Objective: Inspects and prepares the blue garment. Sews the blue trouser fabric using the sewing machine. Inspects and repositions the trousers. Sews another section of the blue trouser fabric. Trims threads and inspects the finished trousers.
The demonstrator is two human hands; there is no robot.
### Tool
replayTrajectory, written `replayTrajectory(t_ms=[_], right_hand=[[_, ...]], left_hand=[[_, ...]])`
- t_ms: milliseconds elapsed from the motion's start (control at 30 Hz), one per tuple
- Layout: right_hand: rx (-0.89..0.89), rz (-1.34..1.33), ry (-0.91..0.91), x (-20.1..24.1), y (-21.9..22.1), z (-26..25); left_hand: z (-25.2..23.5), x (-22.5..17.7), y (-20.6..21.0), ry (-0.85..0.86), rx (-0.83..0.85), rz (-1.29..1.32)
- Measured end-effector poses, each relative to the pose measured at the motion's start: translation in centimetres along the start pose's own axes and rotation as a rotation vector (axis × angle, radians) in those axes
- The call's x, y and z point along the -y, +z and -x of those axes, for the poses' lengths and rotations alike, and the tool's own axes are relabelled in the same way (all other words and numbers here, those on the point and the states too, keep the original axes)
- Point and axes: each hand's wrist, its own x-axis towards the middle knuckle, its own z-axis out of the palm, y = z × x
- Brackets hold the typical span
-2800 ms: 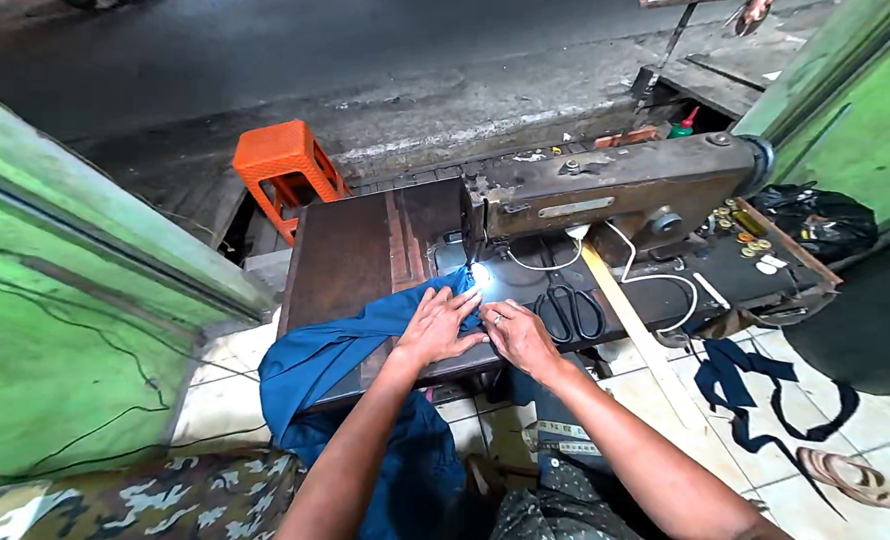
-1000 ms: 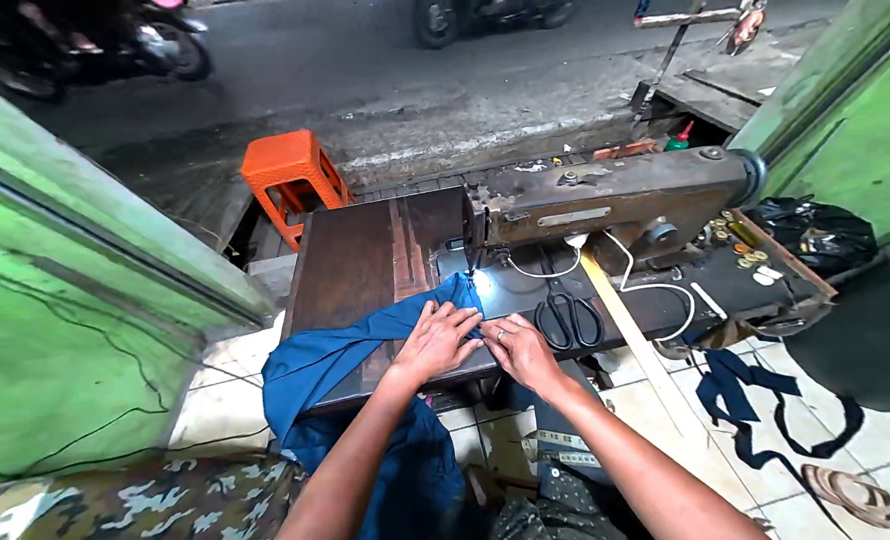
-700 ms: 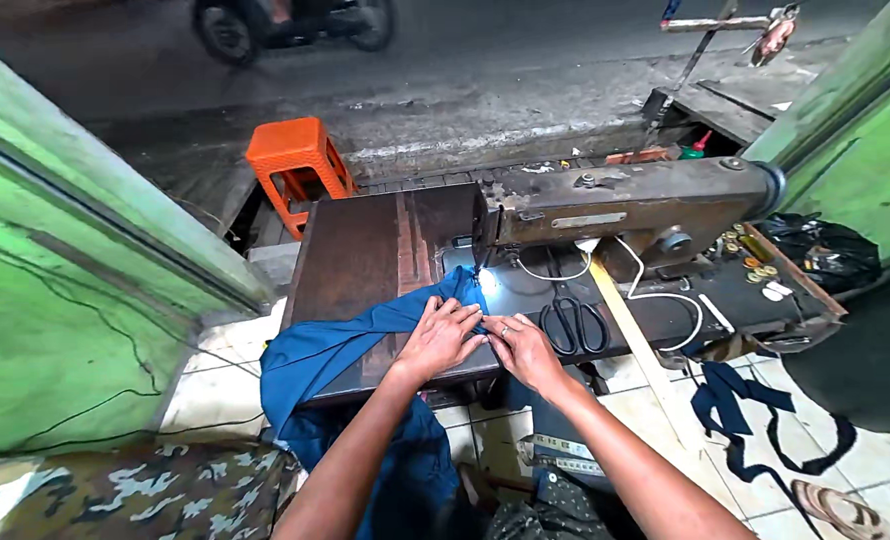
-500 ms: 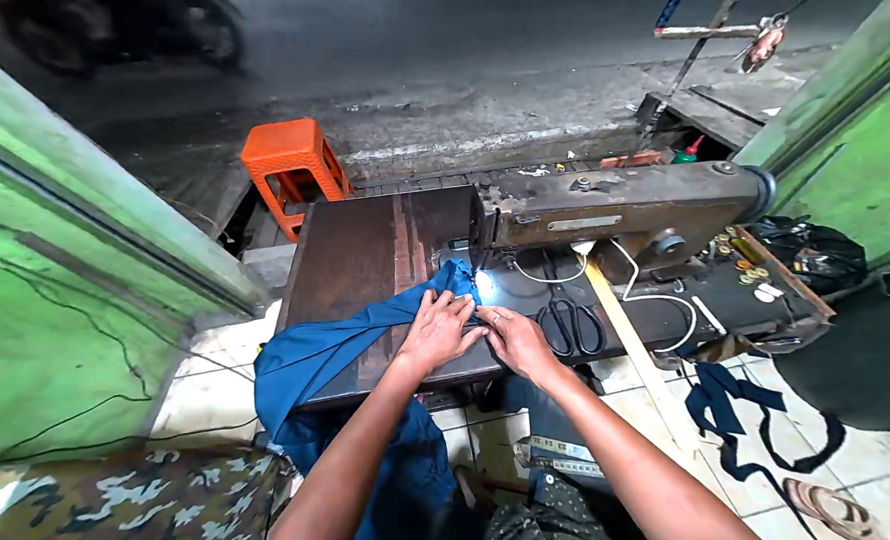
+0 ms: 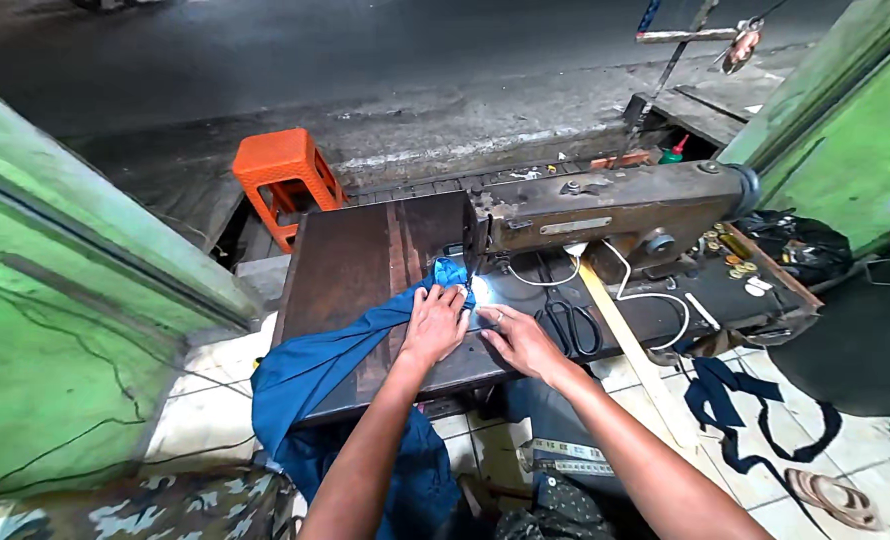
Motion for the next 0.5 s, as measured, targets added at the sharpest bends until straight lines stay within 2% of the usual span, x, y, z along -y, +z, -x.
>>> replayTrajectory(t_ms=[100,133,200,233,300,333,400,500], right_hand=[[-0.077,-0.122,-0.067,-0.3,-3.4,3.9],[-0.19,-0.118,-0.096,-0.9,-5.0,5.1],[-0.531,0.019,-0.118,-3.2,-9.6,6.2],[-0.702,0.132,-0.072,-4.7,-12.8,6.3],[-0.952,0.311,0.143,-8.4,-20.1,5.7],[-0.971,0.314,0.316,-10.4,-23.9,5.0],[-0.865,0.188,0.602,-14.8,-30.4,2.7],[-0.628,-0.169,0.772,-20.0,-34.6,-1.4]], left_hand=[[0.5,0.2,0.6,-0.001,-0.059,0.002],[0.5,0.1,0.8,0.015,-0.126,-0.004],[0.2,0.0,0.9,0.043,-0.231,-0.012],[0.2,-0.1,1.0,0.046,-0.259,-0.021],[0.1,0.2,1.4,0.065,-0.33,-0.047],[0.0,0.3,1.6,0.072,-0.346,-0.052],[0.2,0.3,1.5,0.061,-0.318,-0.028],[0.1,0.3,1.1,0.028,-0.233,0.012]])
